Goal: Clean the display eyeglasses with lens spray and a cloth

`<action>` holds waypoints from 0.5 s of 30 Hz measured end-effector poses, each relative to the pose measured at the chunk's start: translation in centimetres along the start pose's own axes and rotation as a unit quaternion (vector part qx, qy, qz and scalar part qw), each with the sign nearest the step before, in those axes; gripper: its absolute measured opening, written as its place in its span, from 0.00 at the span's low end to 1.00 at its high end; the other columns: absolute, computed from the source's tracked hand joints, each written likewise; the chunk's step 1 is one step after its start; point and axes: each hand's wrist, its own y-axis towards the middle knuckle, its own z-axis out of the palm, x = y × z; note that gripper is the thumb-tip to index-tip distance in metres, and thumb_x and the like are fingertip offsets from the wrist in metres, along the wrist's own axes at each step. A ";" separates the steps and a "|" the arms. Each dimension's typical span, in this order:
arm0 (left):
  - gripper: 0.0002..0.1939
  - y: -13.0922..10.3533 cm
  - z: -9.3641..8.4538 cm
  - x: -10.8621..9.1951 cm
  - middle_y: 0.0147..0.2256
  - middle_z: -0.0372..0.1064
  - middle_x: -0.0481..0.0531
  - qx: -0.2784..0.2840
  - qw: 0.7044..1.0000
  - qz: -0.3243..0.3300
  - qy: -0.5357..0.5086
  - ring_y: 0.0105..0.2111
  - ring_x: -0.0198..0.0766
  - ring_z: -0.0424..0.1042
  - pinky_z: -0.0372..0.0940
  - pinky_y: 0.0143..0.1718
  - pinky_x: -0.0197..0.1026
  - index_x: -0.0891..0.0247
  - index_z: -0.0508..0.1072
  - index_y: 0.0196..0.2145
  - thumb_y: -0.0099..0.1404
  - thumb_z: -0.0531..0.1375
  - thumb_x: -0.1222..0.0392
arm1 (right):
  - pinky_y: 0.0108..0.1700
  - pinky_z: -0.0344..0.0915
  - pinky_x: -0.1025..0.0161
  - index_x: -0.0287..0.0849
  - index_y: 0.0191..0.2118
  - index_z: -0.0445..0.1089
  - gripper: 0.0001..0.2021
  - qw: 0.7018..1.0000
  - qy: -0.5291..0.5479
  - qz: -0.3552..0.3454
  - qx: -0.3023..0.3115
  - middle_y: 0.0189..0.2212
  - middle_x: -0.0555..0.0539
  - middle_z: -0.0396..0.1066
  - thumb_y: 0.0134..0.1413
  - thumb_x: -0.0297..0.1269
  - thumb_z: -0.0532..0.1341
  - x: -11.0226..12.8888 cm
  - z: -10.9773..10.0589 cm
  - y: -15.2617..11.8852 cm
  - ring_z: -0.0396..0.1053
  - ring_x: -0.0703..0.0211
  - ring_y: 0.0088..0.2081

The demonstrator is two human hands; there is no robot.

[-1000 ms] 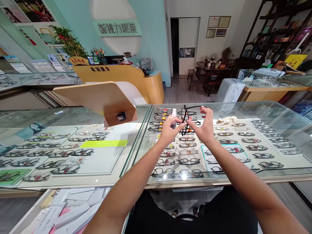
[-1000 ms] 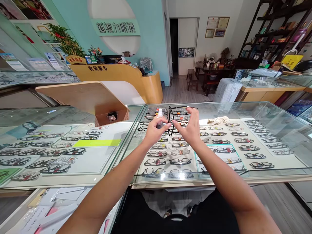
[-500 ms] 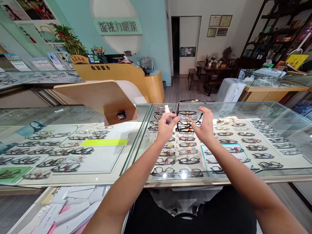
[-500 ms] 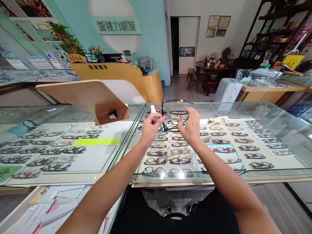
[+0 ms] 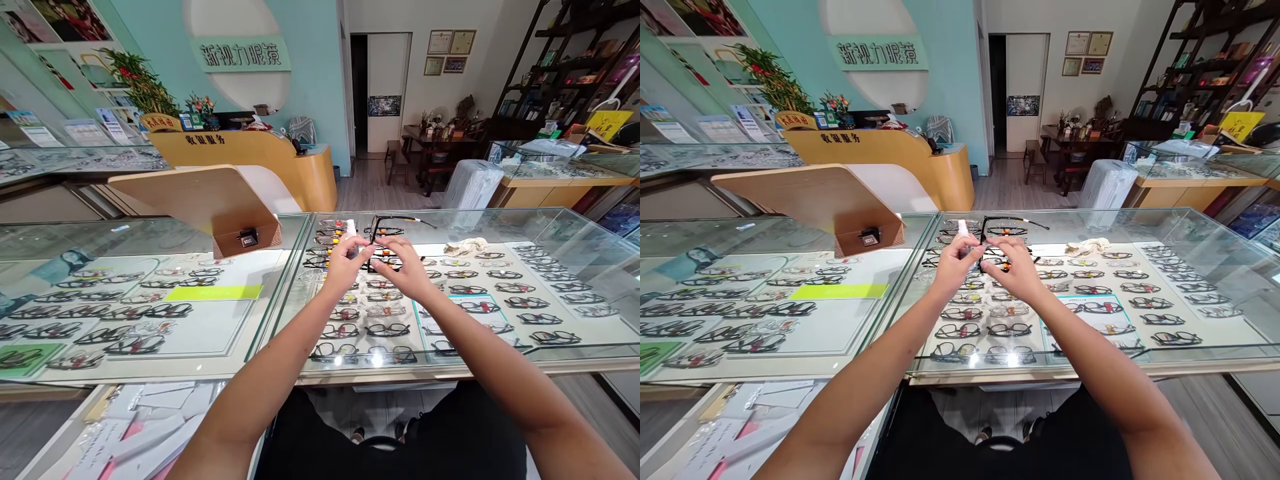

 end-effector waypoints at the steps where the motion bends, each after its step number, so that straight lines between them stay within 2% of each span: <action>1: 0.16 -0.2 0.2 0.1 0.40 0.73 0.53 0.009 1.000 -0.002 -0.002 0.41 0.42 0.69 0.62 0.46 0.44 0.59 0.84 0.34 0.63 0.74 0.43 | 0.68 0.67 0.39 0.47 0.59 0.76 0.21 1.000 0.006 0.003 0.003 0.59 0.37 0.78 0.67 0.50 0.70 -0.1 0.2 -0.1 0.72 0.39 0.64; 6: 0.13 -0.8 0.8 0.6 0.46 0.79 0.57 0.045 0.999 -0.004 -0.012 0.51 0.50 0.74 0.66 0.55 0.49 0.58 0.85 0.36 0.65 0.73 0.46 | 0.63 0.71 0.42 0.45 0.55 0.75 0.15 0.998 0.038 0.004 0.047 0.54 0.38 0.80 0.69 0.45 0.67 -0.2 0.7 -0.2 0.75 0.41 0.58; 10: 0.13 -1.0 0.8 0.3 0.45 0.79 0.57 0.060 0.998 0.002 -0.007 0.49 0.49 0.75 0.68 0.56 0.51 0.58 0.85 0.40 0.67 0.72 0.46 | 0.55 0.73 0.45 0.45 0.50 0.74 0.12 0.998 0.051 0.009 0.033 0.48 0.39 0.79 0.72 0.47 0.64 0.2 0.6 -0.1 0.76 0.44 0.50; 13: 0.16 -1.1 0.6 -0.2 0.51 0.78 0.57 0.065 0.998 0.025 0.004 0.52 0.49 0.73 0.67 0.60 0.51 0.56 0.85 0.49 0.70 0.69 0.45 | 0.57 0.71 0.45 0.45 0.52 0.76 0.15 0.997 0.065 0.037 0.007 0.49 0.39 0.79 0.73 0.50 0.63 0.4 0.3 0.1 0.75 0.44 0.51; 15: 0.20 -1.0 0.4 -0.3 0.52 0.75 0.56 0.051 0.998 0.026 -0.001 0.48 0.46 0.73 0.68 0.57 0.49 0.54 0.80 0.58 0.73 0.67 0.47 | 0.58 0.71 0.46 0.47 0.58 0.76 0.18 0.994 0.085 0.064 -0.012 0.53 0.39 0.79 0.74 0.52 0.62 0.5 0.1 0.2 0.76 0.45 0.53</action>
